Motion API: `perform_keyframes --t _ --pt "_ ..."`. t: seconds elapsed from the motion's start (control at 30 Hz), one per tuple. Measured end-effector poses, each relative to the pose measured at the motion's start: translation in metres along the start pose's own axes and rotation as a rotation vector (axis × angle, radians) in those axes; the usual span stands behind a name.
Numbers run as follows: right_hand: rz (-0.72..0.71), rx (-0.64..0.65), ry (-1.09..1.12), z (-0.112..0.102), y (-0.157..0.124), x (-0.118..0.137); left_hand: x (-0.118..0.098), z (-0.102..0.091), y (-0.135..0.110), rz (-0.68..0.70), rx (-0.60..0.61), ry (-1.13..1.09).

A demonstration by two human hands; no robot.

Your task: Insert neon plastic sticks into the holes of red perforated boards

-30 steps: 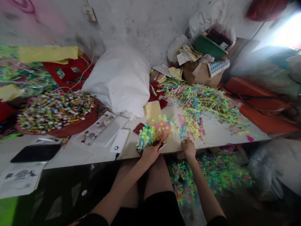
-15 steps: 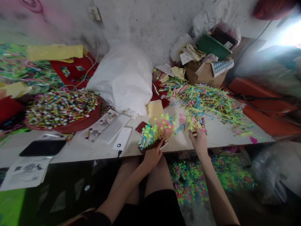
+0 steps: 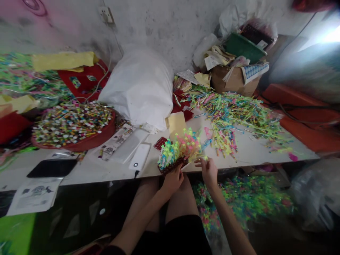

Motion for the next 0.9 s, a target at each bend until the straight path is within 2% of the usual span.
perform_keyframes --t 0.2,0.47,0.67,0.9 --pt "-0.066 0.042 -0.049 0.005 -0.009 -0.009 -0.001 0.003 -0.002 0.022 -0.009 -0.007" --pt "-0.181 0.125 -0.343 0.011 0.006 0.016 -0.017 -0.001 -0.002 0.109 0.035 0.040" --pt "-0.304 0.111 -0.548 0.025 0.011 0.038 -0.018 -0.002 -0.001 0.081 0.031 0.082" --pt "-0.279 0.085 -0.658 0.031 0.018 0.037 -0.016 -0.002 0.005 0.010 0.067 0.128"
Point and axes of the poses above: each hand's wrist, its own y-axis towards the middle knuckle, its own z-axis out of the palm, x = y × z, the point moved 9 cm from there along y, towards the middle knuckle, and after that the axes turned 10 degrees about -y, right-handed, at the moved point
